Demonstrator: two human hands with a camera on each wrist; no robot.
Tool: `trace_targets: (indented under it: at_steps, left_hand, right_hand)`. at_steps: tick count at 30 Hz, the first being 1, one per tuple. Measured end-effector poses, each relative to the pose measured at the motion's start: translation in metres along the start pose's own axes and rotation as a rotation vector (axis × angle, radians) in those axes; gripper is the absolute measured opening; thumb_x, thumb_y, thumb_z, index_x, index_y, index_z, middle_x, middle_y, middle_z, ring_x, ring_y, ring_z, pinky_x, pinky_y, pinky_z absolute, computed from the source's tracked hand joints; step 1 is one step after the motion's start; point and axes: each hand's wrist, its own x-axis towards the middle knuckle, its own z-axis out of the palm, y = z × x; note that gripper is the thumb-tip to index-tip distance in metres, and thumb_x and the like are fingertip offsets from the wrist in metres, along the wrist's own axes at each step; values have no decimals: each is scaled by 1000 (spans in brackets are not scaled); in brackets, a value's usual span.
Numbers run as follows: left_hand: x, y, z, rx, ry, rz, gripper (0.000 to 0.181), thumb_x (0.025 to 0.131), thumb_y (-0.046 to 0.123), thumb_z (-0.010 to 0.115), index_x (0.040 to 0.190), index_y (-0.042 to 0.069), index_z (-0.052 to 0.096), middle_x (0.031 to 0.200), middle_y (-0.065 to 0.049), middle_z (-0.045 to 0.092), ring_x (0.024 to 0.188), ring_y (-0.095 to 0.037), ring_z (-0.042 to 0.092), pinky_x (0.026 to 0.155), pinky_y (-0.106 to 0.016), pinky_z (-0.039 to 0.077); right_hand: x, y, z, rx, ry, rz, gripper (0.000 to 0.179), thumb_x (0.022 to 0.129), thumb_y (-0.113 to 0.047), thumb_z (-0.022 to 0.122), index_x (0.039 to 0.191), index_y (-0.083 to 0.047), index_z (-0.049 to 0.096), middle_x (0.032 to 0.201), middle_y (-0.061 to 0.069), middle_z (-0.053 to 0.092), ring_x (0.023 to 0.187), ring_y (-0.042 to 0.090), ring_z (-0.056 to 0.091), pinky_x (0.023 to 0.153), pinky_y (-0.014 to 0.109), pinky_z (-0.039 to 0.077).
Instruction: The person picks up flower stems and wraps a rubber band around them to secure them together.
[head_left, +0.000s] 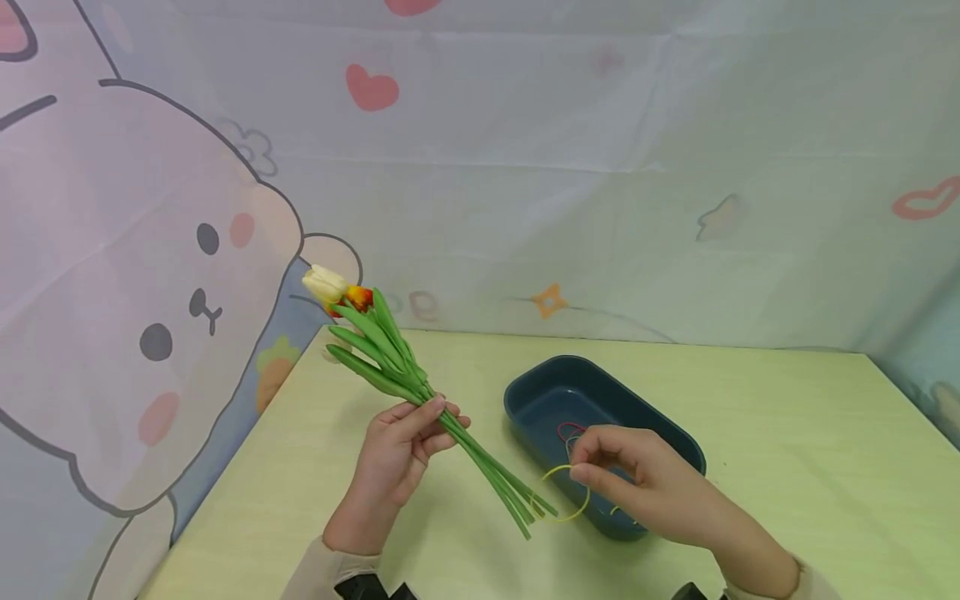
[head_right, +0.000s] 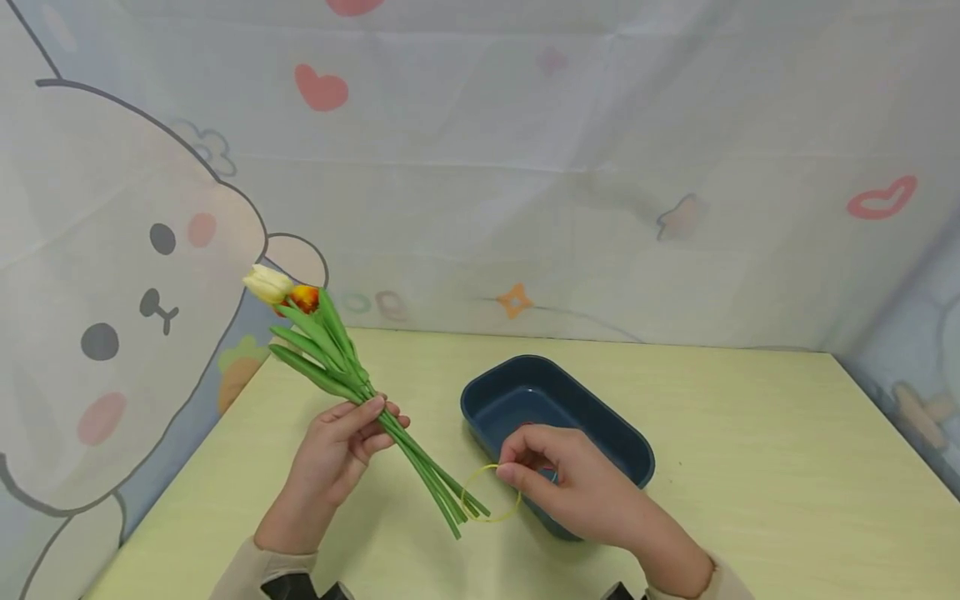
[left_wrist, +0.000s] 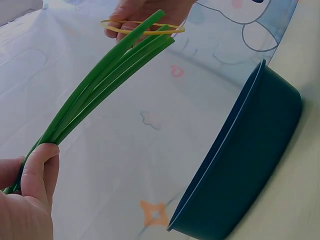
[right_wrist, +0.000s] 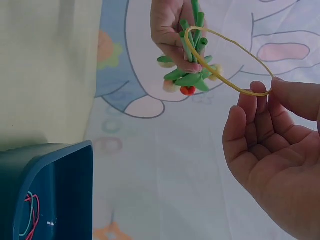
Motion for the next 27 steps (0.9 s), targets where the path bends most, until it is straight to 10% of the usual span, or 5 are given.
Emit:
trace_targets:
  at_steps: [27]
  left_hand:
    - [-13, -20, 24, 33, -138, -127, 15, 88, 7, 56, 81, 9, 70, 77, -1, 67, 77, -17, 67, 70, -25, 56]
  right_hand:
    - [17, -2, 9, 32, -24, 62, 11, 89, -13, 56, 85, -23, 56, 75, -8, 52, 66, 7, 48, 56, 20, 44]
